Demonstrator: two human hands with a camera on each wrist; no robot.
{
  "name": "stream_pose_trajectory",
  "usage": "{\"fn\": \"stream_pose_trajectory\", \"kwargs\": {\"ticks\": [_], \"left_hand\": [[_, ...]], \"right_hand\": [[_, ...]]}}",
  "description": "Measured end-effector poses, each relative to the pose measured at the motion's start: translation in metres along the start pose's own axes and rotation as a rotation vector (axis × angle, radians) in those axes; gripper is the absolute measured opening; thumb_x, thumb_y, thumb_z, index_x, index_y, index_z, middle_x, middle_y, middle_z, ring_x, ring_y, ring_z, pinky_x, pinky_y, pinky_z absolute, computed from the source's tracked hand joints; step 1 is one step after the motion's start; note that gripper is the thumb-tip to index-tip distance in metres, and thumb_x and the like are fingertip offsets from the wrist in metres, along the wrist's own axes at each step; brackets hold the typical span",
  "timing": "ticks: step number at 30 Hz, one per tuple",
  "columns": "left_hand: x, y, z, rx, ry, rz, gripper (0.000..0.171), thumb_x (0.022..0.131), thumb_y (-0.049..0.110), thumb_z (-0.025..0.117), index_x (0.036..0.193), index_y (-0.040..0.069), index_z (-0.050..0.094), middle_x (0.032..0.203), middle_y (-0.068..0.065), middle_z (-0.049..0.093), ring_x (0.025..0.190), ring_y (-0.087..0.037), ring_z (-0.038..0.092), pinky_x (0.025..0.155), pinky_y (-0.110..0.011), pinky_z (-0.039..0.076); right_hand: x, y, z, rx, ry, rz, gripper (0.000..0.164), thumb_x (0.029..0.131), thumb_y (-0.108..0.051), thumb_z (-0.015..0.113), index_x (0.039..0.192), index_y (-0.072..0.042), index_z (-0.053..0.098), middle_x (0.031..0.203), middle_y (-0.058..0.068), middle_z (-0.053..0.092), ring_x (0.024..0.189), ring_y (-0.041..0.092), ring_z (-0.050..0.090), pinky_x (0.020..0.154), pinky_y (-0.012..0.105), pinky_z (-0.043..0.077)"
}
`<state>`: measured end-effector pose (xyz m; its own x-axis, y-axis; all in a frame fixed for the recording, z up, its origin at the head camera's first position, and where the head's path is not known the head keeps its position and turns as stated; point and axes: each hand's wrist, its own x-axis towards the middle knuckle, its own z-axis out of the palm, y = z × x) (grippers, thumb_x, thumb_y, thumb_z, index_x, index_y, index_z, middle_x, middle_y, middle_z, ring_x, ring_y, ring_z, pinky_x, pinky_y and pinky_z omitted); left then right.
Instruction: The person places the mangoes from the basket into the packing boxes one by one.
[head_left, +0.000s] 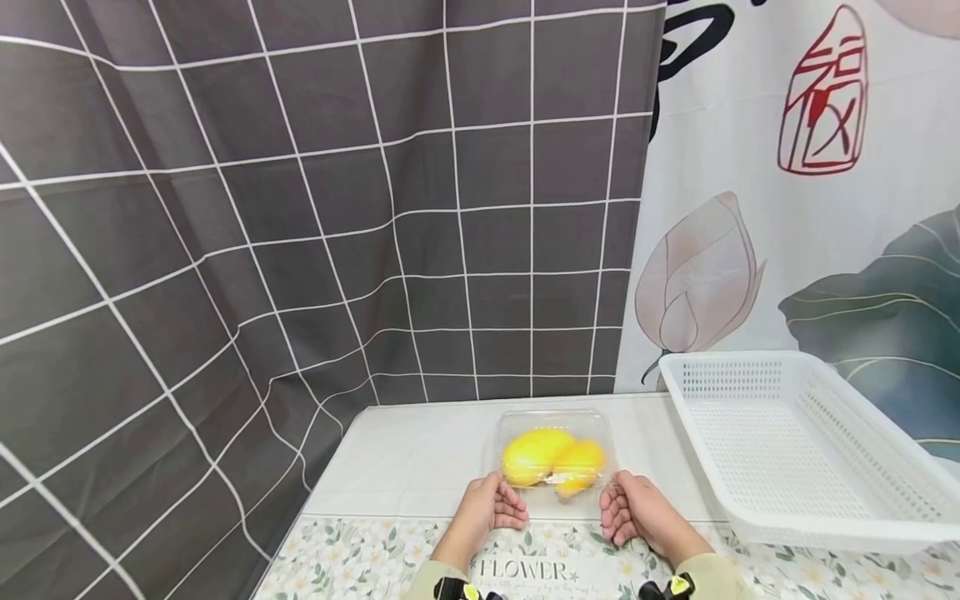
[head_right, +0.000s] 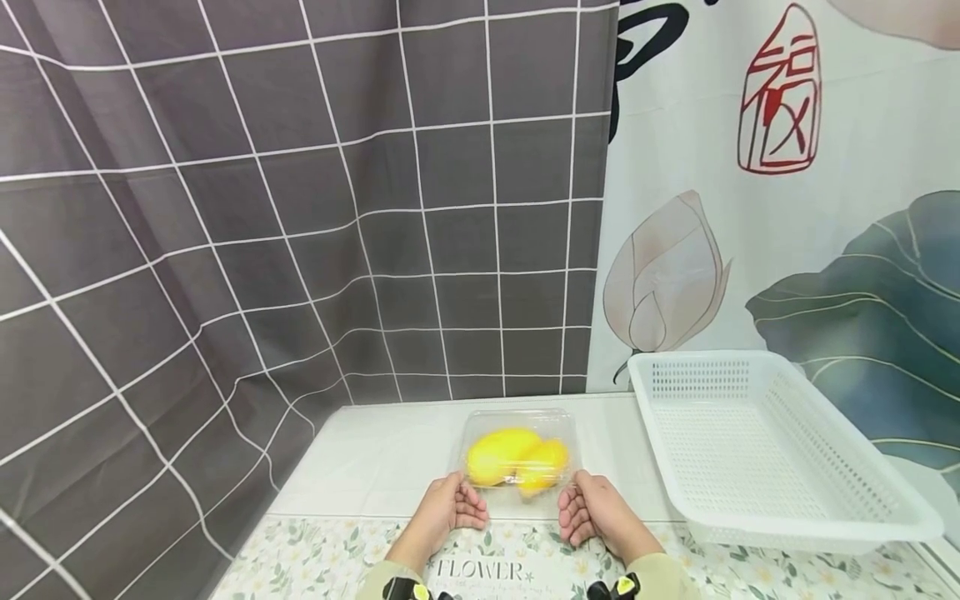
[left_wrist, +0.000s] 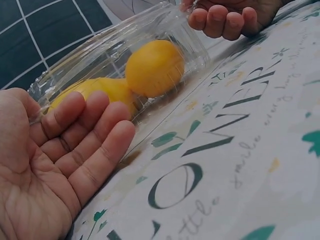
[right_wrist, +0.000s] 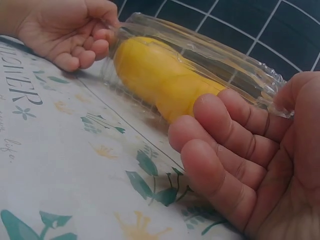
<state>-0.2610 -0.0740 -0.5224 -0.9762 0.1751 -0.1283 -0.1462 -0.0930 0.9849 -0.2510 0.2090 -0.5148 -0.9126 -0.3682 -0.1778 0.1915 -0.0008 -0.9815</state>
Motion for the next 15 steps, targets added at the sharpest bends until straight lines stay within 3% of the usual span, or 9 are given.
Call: {"fn": "stream_pose_trajectory", "kwargs": {"ticks": [15], "left_hand": [[-0.0003, -0.0016, 0.0031, -0.016, 0.011, 0.037, 0.038, 0.100, 0.015, 0.035, 0.065, 0.012, 0.048, 0.063, -0.003, 0.062, 0.066, -0.020, 0.073, 0.067, -0.037, 0.065]], "right_hand": [[0.0031, -0.0017, 0.0044, 0.017, 0.083, -0.010, 0.036, 0.101, -0.018, 0.030, 0.075, -0.010, 0.054, 0.058, -0.001, 0.059, 0.049, 0.011, 0.062, 0.046, 0.024, 0.056]]}}
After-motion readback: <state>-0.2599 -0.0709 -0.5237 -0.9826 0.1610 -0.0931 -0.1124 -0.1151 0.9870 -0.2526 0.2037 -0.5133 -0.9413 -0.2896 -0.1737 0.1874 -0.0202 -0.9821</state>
